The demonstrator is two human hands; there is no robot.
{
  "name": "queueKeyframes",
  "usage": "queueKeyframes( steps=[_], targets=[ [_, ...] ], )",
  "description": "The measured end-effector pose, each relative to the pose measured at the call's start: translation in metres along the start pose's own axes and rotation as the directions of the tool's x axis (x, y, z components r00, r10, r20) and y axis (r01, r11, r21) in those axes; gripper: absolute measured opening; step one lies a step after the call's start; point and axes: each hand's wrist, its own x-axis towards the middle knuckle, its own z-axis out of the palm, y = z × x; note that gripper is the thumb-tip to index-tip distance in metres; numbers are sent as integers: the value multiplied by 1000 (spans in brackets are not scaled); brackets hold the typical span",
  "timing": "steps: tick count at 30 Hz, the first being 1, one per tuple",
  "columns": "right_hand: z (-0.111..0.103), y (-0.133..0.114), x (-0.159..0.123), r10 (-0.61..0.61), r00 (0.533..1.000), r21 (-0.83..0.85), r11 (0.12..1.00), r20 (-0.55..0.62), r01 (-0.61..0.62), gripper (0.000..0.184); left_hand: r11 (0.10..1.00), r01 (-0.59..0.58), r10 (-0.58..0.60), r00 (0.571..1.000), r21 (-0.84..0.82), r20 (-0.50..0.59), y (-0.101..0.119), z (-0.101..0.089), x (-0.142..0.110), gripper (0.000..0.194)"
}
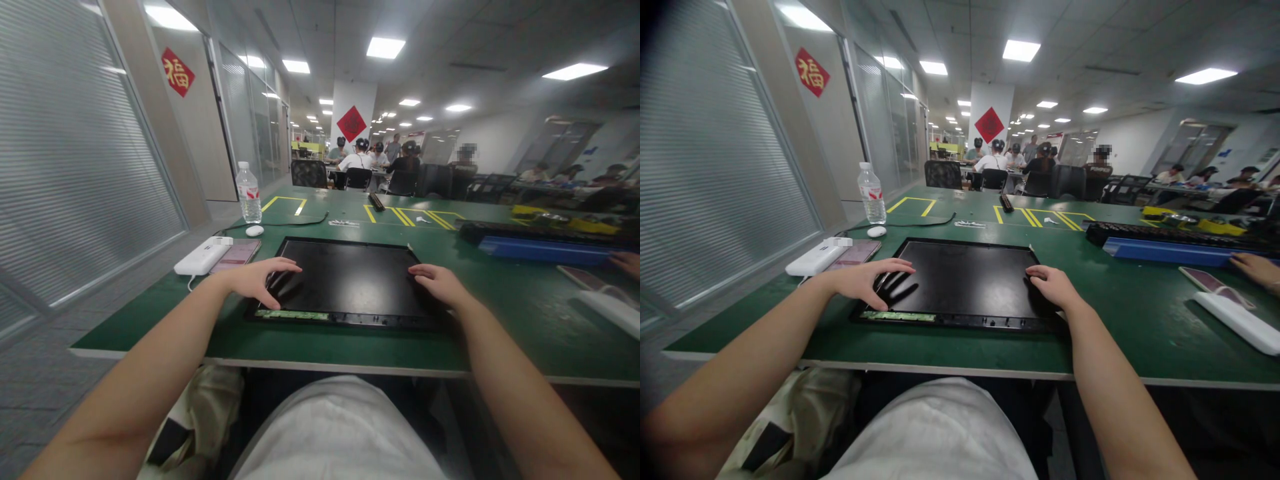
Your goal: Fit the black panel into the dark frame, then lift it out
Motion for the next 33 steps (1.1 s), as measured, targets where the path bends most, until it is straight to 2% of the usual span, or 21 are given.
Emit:
queueKeyframes(
  steps=[10, 20, 24, 26, 29, 31, 33],
  targets=[
    [1, 1, 1, 11, 1000, -25, 1000, -17, -12, 22, 996, -89, 89, 996, -18, -25, 12, 1, 1, 88],
    [1, 4, 2, 2, 1000, 3, 1000, -17, -2, 22, 995, -87, 85, 996, -53, -31, 10, 1, 2, 84],
    [2, 5, 2, -6, 1000, 9, 1000, -13, 6, 23, 998, -4, 2, 999, -56, -44, 9, 2, 2, 76],
    [2, 3, 2, -5, 1000, -9, 1000, -26, 4, 24, 997, 66, -68, 994, -27, -90, 6, 4, 4, 70],
    [-1, 0, 2, 11, 995, -124, 992, -97, -23, 24, 985, 170, -157, 962, 41, -222, -4, 8, 9, 65],
    [-4, 1, 3, -4, 988, -230, 973, -157, -32, 23, 963, 257, -220, 927, 86, -304, -13, 10, 13, 62],
    [-7, 4, 5, -10, 980, -297, 953, -199, -51, 22, 940, 314, -259, 909, 130, -325, -19, 10, 15, 56]
  ],
)
